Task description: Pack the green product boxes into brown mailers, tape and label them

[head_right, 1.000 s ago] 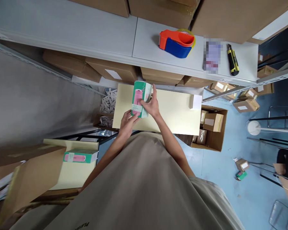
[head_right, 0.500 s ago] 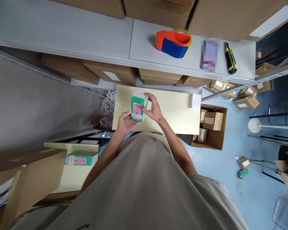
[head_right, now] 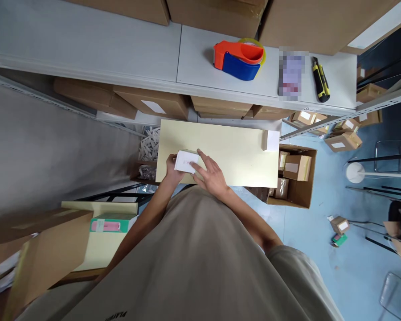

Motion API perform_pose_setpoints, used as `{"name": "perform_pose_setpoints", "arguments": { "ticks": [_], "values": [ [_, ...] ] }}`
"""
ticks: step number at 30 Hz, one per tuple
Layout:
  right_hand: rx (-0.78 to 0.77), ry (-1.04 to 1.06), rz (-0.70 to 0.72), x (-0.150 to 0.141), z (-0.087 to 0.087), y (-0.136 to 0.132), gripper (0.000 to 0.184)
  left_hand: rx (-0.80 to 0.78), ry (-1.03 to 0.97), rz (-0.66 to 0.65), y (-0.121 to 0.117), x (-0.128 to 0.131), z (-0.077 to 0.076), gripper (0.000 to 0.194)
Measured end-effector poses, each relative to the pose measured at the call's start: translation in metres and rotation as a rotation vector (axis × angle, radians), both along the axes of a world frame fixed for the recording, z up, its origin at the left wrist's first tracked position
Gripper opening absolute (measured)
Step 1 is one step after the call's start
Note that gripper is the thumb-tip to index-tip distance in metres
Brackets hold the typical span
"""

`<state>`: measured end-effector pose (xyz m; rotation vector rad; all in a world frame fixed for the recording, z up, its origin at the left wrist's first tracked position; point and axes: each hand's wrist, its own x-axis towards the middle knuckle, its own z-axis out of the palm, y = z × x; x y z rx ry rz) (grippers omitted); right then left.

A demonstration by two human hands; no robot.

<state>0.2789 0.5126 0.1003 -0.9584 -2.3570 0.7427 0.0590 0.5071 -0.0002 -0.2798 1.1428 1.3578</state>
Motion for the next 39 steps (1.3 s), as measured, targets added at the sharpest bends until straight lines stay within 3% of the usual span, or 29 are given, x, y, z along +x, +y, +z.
{"name": "perform_pose_setpoints", "arguments": {
  "ticks": [3,5,10,14,17,20,23,25,28,31,35,39],
  "values": [
    [-0.077,0.109,-0.115,-0.004,-0.005,0.027,0.049,-0.112,0.063,0.054,-0.01,0.005,0.004,0.018],
    [-0.157,0.189,-0.19,-0.007,-0.012,0.051,0.056,-0.14,0.126,0.025,-0.022,0.01,0.01,0.027],
    [-0.412,0.249,-0.372,-0.008,-0.039,0.109,0.069,0.067,0.368,-0.136,-0.05,0.017,0.03,0.054],
    [-0.619,0.247,-0.459,-0.009,-0.059,0.128,0.07,0.106,0.685,-0.211,-0.048,0.007,0.047,0.055],
    [-0.914,0.272,-0.475,-0.015,-0.068,0.117,0.072,0.196,0.834,-0.231,-0.025,-0.008,0.059,0.056],
    [-1.292,0.225,-0.445,-0.023,-0.073,0.083,0.074,0.305,0.916,-0.192,0.015,-0.022,0.064,0.06],
    [-1.6,0.189,-0.368,-0.027,-0.076,0.043,0.077,0.288,0.896,-0.181,0.054,-0.033,0.057,0.059],
    [-1.725,0.177,-0.369,-0.026,-0.08,0.025,0.079,0.223,0.788,-0.18,0.072,-0.036,0.049,0.056],
    [-1.776,0.187,-0.407,-0.023,-0.088,0.015,0.081,0.128,0.601,-0.101,0.078,-0.037,0.041,0.051],
    [-1.735,0.217,-0.407,-0.022,-0.098,0.021,0.081,0.089,0.492,-0.032,0.063,-0.037,0.042,0.051],
    [-1.603,0.296,-0.514,-0.032,-0.115,0.035,0.074,0.072,0.46,-0.046,0.021,-0.044,0.046,0.049],
    [-1.379,0.256,-0.582,-0.057,-0.131,0.05,0.053,0.014,0.515,-0.134,-0.035,-0.054,0.035,0.044]
  ]
}}
